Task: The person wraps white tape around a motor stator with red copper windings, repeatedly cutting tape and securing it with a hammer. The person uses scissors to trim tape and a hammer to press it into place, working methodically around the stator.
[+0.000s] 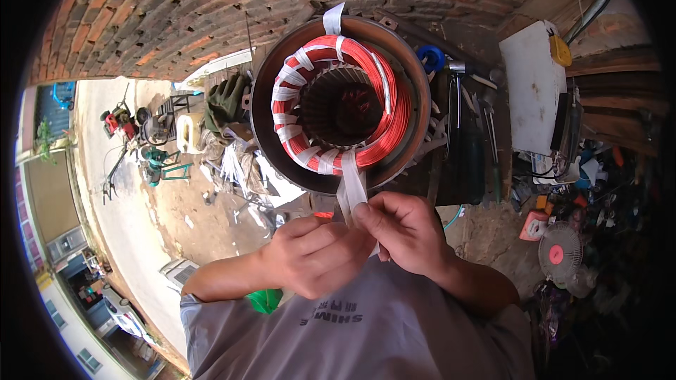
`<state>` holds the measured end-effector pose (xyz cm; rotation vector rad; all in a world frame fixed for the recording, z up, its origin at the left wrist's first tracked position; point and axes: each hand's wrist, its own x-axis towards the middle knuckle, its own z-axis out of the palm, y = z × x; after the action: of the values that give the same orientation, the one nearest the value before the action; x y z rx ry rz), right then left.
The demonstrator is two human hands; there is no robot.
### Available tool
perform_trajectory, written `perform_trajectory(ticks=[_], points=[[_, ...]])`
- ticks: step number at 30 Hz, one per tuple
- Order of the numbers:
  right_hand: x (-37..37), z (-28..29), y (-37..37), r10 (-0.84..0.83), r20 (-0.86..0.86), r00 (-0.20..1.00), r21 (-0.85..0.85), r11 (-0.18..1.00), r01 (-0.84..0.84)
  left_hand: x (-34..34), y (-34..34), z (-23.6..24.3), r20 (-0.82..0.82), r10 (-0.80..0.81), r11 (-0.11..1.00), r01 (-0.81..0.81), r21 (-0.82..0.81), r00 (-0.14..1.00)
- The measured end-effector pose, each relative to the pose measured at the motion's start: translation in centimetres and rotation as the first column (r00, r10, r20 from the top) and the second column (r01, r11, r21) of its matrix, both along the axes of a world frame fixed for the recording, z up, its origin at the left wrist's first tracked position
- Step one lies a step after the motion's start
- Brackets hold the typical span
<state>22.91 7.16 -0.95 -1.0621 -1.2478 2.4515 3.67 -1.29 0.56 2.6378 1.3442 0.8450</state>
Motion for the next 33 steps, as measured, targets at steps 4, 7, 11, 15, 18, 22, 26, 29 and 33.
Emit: perform_trajectory(ticks=[4,7,11,15,18,22,26,29,33], points=[[0.0,-2.2,-1.3,-0.137,-0.052,0.989,0.371,0.917,0.147,-1.7,1.8,1.9,0.067,-0.045,0.952,0.063,-0.300,0.997],[0.3,-1.4,-1.0,-0.134,-0.013,0.991,0.421,0.898,0.126,-3.9,4.9,2.4,0.110,0.146,0.862,-0.072,-0.501,0.983],[0.5,-0.8,-1.3,-0.123,-0.036,0.992,0.408,0.904,0.127,-4.2,7.4,0.8,0.070,0.174,0.757,-0.088,-0.648,0.982],[0.8,-0.9,-1.5,-0.153,-0.024,0.988,0.404,0.902,0.150,-4.4,7.8,0.5,0.033,0.108,0.750,-0.060,-0.659,0.994],[0.5,-0.9,-2.3,-0.169,-0.016,0.986,0.417,0.895,0.160,-4.6,8.2,0.7,-0.012,0.077,0.667,-0.060,-0.742,0.997],[0.0,-1.9,-3.7,-0.200,-0.019,0.980,0.491,0.851,0.183,-5.8,12.5,1.6,0.009,0.154,0.145,-0.014,-0.989,0.988],[-0.3,-2.3,-4.2,-0.219,-0.009,0.976,0.579,0.794,0.184,-4.4,15.0,1.9,-0.157,0.194,-0.091,-0.142,-0.986,0.968],[-0.6,-3.1,-4.5,-0.228,-0.022,0.973,0.690,0.702,0.180,-4.0,15.4,2.0,-0.180,0.163,-0.102,-0.165,-0.981,0.970],[0.5,-2.8,-4.4,-0.266,-0.071,0.961,0.887,0.424,0.183,-3.8,14.4,2.1,-0.171,0.177,-0.003,-0.173,-0.985,0.969]])
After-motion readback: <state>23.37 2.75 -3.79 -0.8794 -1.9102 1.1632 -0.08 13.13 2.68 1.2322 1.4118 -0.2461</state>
